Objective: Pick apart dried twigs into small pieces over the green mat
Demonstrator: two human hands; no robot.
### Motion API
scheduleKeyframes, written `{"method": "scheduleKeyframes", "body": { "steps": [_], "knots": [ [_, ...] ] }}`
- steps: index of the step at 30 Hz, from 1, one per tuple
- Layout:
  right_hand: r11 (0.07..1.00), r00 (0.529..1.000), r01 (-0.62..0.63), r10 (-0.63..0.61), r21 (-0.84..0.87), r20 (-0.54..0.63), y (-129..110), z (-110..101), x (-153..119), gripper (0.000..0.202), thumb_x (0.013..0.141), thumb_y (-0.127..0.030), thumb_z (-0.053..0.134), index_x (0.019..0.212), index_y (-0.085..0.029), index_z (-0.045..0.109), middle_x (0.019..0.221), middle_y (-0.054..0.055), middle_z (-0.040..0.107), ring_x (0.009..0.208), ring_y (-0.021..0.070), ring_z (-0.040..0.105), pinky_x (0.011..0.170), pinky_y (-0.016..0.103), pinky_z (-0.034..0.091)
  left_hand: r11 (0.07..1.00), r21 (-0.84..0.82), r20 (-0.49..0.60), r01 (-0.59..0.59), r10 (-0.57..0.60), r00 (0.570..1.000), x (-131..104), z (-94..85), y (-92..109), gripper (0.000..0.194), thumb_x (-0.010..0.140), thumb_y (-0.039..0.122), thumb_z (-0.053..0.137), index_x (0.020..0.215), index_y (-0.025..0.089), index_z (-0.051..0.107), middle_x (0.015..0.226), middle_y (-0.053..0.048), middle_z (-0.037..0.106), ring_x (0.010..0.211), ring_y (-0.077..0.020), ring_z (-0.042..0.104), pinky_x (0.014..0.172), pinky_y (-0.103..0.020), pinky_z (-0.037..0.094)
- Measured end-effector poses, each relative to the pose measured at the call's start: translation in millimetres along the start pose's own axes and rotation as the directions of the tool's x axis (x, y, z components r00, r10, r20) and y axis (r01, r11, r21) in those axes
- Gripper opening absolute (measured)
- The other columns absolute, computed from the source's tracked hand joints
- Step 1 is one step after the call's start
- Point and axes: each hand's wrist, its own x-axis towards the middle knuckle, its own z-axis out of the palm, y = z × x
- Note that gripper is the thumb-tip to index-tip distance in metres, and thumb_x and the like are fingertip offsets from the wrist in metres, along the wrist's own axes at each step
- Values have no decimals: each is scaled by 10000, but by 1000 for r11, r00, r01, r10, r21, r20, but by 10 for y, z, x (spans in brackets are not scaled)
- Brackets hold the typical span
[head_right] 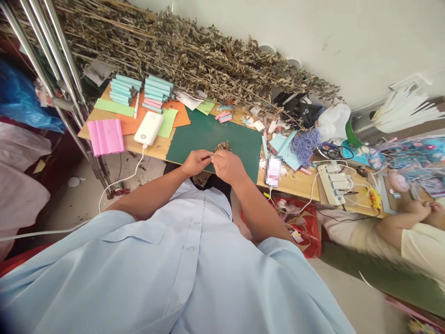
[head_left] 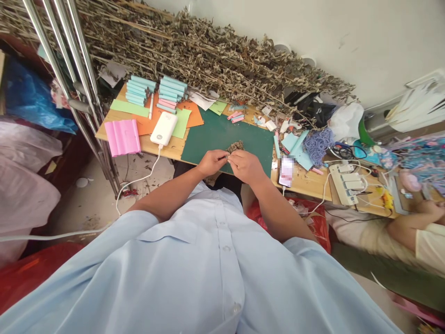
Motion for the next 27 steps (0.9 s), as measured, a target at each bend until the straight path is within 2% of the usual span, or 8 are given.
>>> {"method": "scheduleKeyframes", "body": {
  "steps": [7,13,16,19,22,25,27],
  "knots": [
    [997,989,61,-53,-56,140,39,-120,184,269,1006,-241,483,921,-198,734,960,93,676,932,236,597,828,345,475,1000,-23,-17,7,-8,1000,3,9,-17,272,969,385,626,986,166,787,915,-58,769,850,-178,700,806,-283,531],
    [997,986,71,-66,-30,154,66,-147,234,261,996,-229,483,927,-193,732,984,92,690,949,234,613,830,343,479,1000,-11,-7,-6,6,1000,5,11,-36,336,979,454,620,982,161,785,895,-61,762,827,-175,687,783,-278,521],
    [999,995,42,-45,31,89,78,-111,207,238,983,-223,509,928,-204,740,1017,84,719,962,228,643,849,343,504,1000,-11,-12,-10,10,1000,9,5,-37,351,990,462,609,1009,160,786,912,-62,766,833,-174,689,779,-273,513],
    [991,999,7,-3,131,-32,86,-36,149,231,983,-231,530,942,-227,758,1031,69,749,982,224,678,886,345,536,1000,-16,-14,-20,20,1000,11,-5,-27,356,992,468,611,1044,162,787,947,-69,775,863,-179,700,796,-274,513],
    [974,985,-19,58,228,-165,88,37,74,210,975,-256,561,975,-238,771,1053,71,767,1002,228,705,910,355,561,999,-23,-15,-30,29,999,12,-9,-16,356,986,470,626,1062,163,789,968,-76,779,886,-184,709,811,-275,514],
    [932,953,-100,190,347,-236,86,100,6,188,942,-281,611,1033,-241,771,1076,69,769,961,223,720,882,360,587,999,-31,-22,-15,15,1000,13,-3,-21,356,978,473,641,1053,159,792,957,-79,778,875,-182,709,795,-271,512],
    [878,922,-196,317,436,-224,83,154,-23,199,895,-309,667,1053,-246,770,1041,54,771,870,209,721,826,357,601,1000,-28,-22,-13,12,1000,13,3,-35,354,976,472,645,1036,156,794,950,-81,776,867,-181,706,786,-270,509]
  ]
}}
